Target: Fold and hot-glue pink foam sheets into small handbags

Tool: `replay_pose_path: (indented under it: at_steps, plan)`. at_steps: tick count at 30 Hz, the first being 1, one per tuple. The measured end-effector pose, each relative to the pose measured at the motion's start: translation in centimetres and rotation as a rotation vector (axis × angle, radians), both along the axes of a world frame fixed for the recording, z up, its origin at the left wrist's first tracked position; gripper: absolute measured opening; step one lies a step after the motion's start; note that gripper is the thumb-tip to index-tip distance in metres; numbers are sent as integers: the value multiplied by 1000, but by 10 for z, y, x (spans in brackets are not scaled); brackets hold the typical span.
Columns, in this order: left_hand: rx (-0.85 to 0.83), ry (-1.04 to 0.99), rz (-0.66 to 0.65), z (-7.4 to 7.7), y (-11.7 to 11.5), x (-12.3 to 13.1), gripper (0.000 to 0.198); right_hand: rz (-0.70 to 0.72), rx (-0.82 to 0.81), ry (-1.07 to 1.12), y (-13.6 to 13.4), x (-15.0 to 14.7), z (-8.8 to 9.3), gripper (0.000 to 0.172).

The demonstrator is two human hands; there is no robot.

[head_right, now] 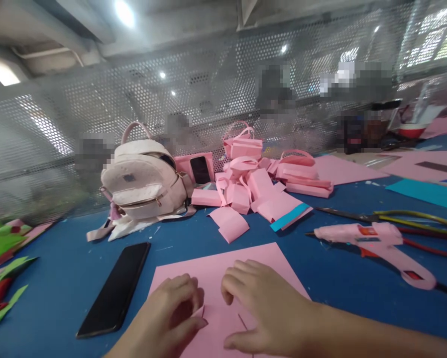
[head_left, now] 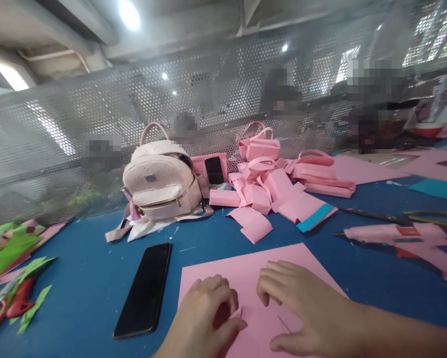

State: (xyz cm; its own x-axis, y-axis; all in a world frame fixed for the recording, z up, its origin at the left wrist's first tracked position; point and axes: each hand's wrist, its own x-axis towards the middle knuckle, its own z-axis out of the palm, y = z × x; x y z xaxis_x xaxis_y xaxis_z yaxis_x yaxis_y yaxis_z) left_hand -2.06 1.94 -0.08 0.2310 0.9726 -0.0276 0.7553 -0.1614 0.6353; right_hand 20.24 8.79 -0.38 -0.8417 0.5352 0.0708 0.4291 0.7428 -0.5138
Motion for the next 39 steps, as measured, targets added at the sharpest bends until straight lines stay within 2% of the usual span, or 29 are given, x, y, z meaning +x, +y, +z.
replay_pose_path:
  at_steps: [3, 6, 10, 14, 21, 26, 29, 31, 32, 33, 35, 37, 39]
  plan:
    - [-115, -345, 109, -1, -2, 1, 29, -26, -35, 52, -2, 0, 1, 30]
    - [-189, -656, 187, -3, -2, 1, 42, -111, -213, 160, 1, -1, 1, 27]
    - [-160, -727, 186, -4, -3, 1, 49, -163, -561, 332, 5, -2, 0, 29]
    - [-116, -702, 173, 0, -5, 3, 47, -215, -724, 363, 6, -1, -2, 23]
    - [-152, -560, 158, 0, -5, 2, 56, -225, -619, 333, 5, -2, -3, 18]
    - [-99, -481, 233, -9, -5, 0, 56, -210, -627, 308, 5, -3, -5, 17]
    - [-129, -506, 253, -13, -8, 3, 48, -231, -561, 298, 7, -2, -6, 30]
    - [-152, -500, 241, -16, -10, 5, 35, -243, -486, 286, 9, -1, -5, 29]
    - [-139, -463, 217, -17, -10, 4, 37, -250, -447, 278, 10, 0, -4, 26]
    - [-96, -401, 173, -18, -11, 3, 42, -258, -416, 270, 12, 1, -3, 22]
    - [115, -230, 19, -21, -10, -1, 46, -263, -377, 258, 14, 2, -2, 18]
    - [404, -39, -152, -25, -7, -5, 40, -249, -350, 248, 15, 3, -2, 17]
    - [632, 133, -249, -28, -3, -7, 31, -218, -289, 228, 15, 4, -4, 15]
